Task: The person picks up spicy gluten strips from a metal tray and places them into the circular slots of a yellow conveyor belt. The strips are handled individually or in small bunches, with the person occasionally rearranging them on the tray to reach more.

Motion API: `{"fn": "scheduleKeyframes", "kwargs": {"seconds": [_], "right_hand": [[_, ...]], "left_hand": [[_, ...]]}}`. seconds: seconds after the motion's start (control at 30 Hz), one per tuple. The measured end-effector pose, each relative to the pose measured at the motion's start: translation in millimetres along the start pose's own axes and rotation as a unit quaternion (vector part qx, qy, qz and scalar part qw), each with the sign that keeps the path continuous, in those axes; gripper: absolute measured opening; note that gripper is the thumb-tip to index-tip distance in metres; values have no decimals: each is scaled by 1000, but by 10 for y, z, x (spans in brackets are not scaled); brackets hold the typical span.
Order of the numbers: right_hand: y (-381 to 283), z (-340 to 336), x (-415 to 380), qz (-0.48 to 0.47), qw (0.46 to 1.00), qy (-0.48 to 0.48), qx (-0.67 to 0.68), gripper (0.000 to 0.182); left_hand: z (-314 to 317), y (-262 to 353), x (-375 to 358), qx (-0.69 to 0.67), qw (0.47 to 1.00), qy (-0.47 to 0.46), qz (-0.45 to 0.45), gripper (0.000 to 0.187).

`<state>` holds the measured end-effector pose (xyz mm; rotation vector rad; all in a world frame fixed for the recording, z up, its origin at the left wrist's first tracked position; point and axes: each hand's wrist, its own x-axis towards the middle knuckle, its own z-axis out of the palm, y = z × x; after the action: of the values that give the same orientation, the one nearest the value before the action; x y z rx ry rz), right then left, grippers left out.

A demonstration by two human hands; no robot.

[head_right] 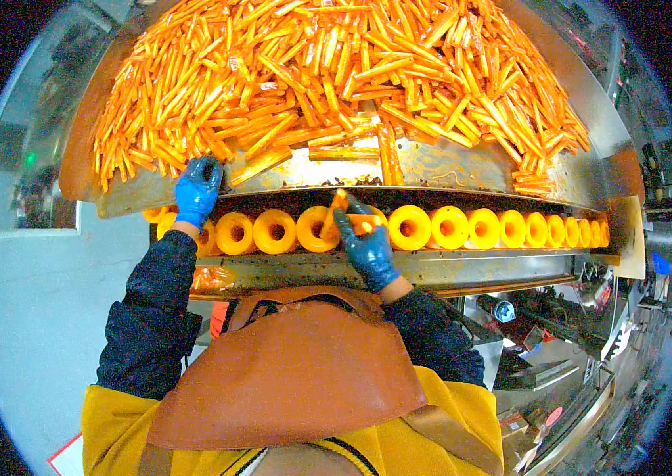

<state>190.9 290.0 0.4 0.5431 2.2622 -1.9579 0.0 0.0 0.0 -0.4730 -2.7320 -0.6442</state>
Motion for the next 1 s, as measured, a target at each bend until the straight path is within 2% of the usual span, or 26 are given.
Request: {"fn": "scheduleKeyframes", "kwargs": {"seconds": [0.07,0.23,0.3,0.33,0.37,0.43,0.47,0.57,0.6,0.63,0.7,0.77,0.8,0.83,0.9,0.93,0.97,1.0], "right_hand": [[-50,-49,-61,-159,981,104,38,29],[-52,84,4,-194,970,115,85,25],[28,191,33,-177,982,60,24,26],[142,250,91,-137,990,24,28,26],[202,247,93,-136,990,23,29,26],[117,223,75,-152,968,87,-178,26],[148,182,75,-234,941,104,-222,29],[-304,216,25,-199,950,104,-218,29],[-299,282,16,-136,977,86,-139,26],[-296,378,36,-136,977,85,-139,26],[-274,591,107,-171,984,6,50,24],[-164,755,229,-244,968,-45,-42,26],[-161,832,236,-238,966,-44,-95,31],[-168,820,226,-239,965,-44,-95,31],[-298,711,186,-239,940,-98,-225,37],[-360,600,239,-216,944,-139,-209,41],[-289,466,353,-262,938,-75,-217,38],[-355,287,422,-267,921,41,-281,38]], "left_hand": [[2,26,-28,-7,998,40,38,16],[41,11,-7,-22,999,32,19,15],[43,-8,-10,-12,999,33,23,15],[55,-28,-3,-12,999,37,33,14],[62,-49,-2,-13,998,41,43,14],[8,-1,12,-11,998,39,39,14],[-10,14,-1,-9,999,37,34,14],[31,-28,-10,16,1000,21,11,16],[51,-55,-10,8,999,25,19,17],[42,-52,-12,8,999,26,18,17],[26,-31,-11,8,999,25,18,17],[45,-44,-15,1,999,27,22,17],[44,-47,-10,-7,999,29,26,17],[41,-54,-6,-6,999,30,26,17],[45,-63,-8,3,999,37,35,16],[44,-67,-4,3,999,36,34,16],[40,-63,-5,1,999,37,38,16],[37,-54,-8,-1,998,38,41,15]]}}
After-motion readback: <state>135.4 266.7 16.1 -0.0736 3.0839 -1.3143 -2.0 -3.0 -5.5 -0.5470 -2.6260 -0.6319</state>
